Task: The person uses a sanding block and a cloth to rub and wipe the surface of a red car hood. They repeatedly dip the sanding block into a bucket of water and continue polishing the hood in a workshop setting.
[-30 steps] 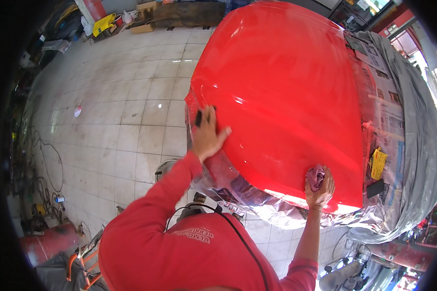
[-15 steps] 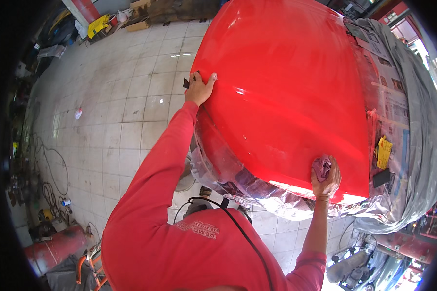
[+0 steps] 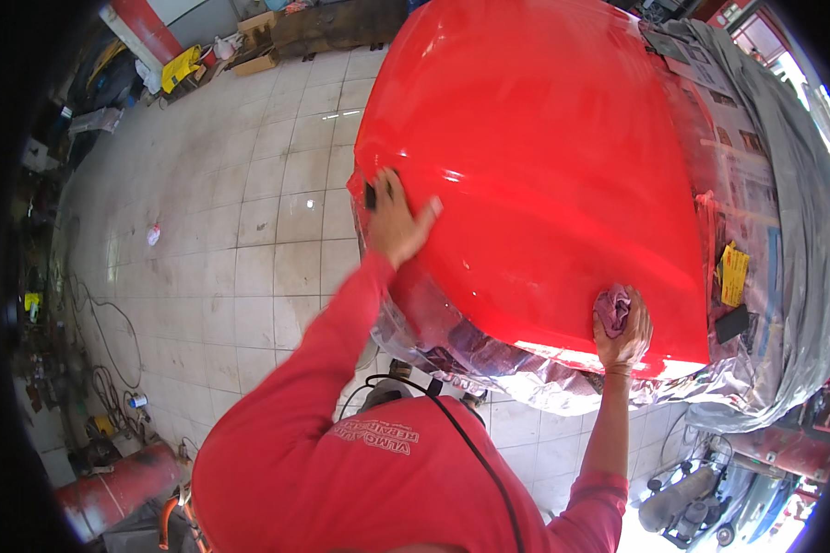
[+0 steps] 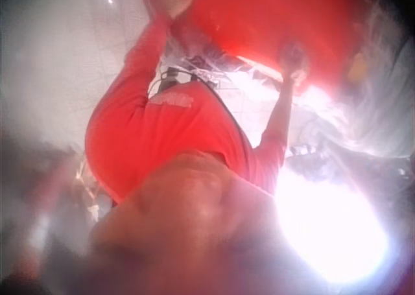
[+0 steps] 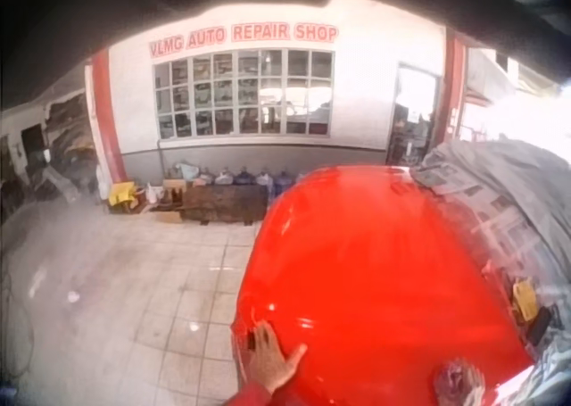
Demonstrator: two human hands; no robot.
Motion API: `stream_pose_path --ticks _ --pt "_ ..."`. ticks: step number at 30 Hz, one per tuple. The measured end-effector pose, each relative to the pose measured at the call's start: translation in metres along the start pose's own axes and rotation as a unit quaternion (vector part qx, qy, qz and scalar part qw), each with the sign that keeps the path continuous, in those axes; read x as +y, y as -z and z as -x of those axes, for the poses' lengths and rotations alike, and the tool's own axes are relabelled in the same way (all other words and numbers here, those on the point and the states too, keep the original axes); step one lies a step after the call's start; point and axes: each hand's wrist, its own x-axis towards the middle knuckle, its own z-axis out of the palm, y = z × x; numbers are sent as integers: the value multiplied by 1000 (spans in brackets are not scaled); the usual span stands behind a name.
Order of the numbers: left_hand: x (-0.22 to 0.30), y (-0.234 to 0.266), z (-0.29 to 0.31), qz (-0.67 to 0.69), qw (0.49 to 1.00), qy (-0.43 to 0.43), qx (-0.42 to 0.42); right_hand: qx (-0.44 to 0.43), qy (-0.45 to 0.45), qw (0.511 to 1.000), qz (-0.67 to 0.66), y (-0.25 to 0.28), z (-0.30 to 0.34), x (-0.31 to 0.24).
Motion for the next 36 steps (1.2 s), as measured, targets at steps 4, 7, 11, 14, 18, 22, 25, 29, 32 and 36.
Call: stream_pose_path --ticks 4,7,11,14,18,22,25,29,32,36 --pt "15 -3 120 -108 969 -213 -68 -9 -3 1000 -1 4 5 -2" --pt "-16 18 68 -76 972 -196 -109 -8 -2 1000 -3 2 3 3" --pt "-16 7 13 -96 992 -76 -6 17 25 999 -21 0 -8 -12" --pt "66 -8 88 -153 977 -148 -31 15 55 998 5 6 -14 -3" --pt "89 -23 140 -138 944 -281 -100 -4 58 996 -66 -5 -17 -13" --pt "35 12 38 -24 973 -217 -75 39 20 990 -133 7 -32 -27" --pt "-39 37 -42 -22 973 -157 166 31 8 993 -111 40 -42 -5" --pt "11 -32 -29 -119 977 -44 169 124 -4 992 -9 31 -6 101" --pt "134 -112 67 -151 909 -386 52 139 -40 989 18 24 8 114" --pt "253 -192 102 -97 844 -523 -74 131 -35 990 -41 24 -13 113"
